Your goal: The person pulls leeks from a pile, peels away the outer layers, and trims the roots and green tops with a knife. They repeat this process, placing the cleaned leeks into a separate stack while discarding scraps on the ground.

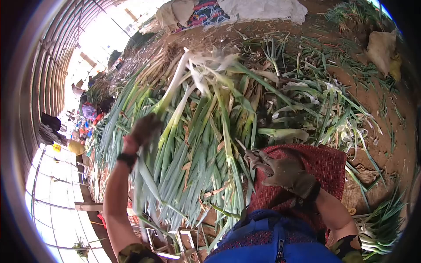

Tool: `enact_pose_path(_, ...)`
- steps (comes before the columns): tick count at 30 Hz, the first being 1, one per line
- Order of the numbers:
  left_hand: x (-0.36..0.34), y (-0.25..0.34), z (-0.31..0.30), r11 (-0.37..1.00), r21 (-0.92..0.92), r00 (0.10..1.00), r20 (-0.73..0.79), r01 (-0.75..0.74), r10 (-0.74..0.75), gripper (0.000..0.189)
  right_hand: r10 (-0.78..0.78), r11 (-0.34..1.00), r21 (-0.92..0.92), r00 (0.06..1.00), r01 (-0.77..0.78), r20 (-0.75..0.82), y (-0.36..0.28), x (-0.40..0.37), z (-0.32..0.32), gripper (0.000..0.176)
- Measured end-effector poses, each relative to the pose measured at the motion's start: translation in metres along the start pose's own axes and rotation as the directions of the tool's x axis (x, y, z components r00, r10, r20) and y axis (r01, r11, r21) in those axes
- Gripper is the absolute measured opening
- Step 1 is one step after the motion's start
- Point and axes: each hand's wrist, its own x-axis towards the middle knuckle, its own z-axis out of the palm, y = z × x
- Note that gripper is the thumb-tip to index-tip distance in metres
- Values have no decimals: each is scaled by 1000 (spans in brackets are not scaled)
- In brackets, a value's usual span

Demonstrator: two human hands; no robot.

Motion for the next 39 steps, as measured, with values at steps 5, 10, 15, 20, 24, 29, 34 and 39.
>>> enact_pose_path(5, 58, 45, -32, 784, -242, 735, -273, 571, -620, 50, 34, 999, -33, 977, -42, -211, 7, 21, 13, 97)
enact_pose_path(10, 94, 125, 91, 702, -532, 848, 60, 473, -526, 48, 67, 997, 49, 998, -67, 7, -11, 11, 7, 97)
enact_pose_path(15, 115, 172, 74, 662, -231, 699, 154, 713, -698, 44, 100, 995, -5, 992, -101, -74, 4, 9, 24, 102)
enact_pose_path(20, 123, 158, 127, 681, -194, 707, 148, 706, -691, 49, 138, 989, 68, 989, -134, -51, 7, 11, 21, 107)
enact_pose_path(24, 123, 157, 130, 769, -254, 803, 56, 586, -593, 45, 130, 991, 33, 988, -127, -84, 6, 7, 24, 107)
enact_pose_path(29, 107, 109, 173, 771, -529, 924, 73, 355, -375, 60, 55, 972, 236, 983, -12, -177, 17, 1, 23, 96)
enact_pose_path(34, 85, 157, 76, 96, -946, 885, 250, 310, -394, 22, 140, 956, 274, 983, -104, -116, -3, -9, 2, 85)
enact_pose_path(39, 80, 204, 82, 42, -954, 862, 250, 298, -441, 21, -20, 982, 180, 971, 64, -238, -17, -12, 2, 92)
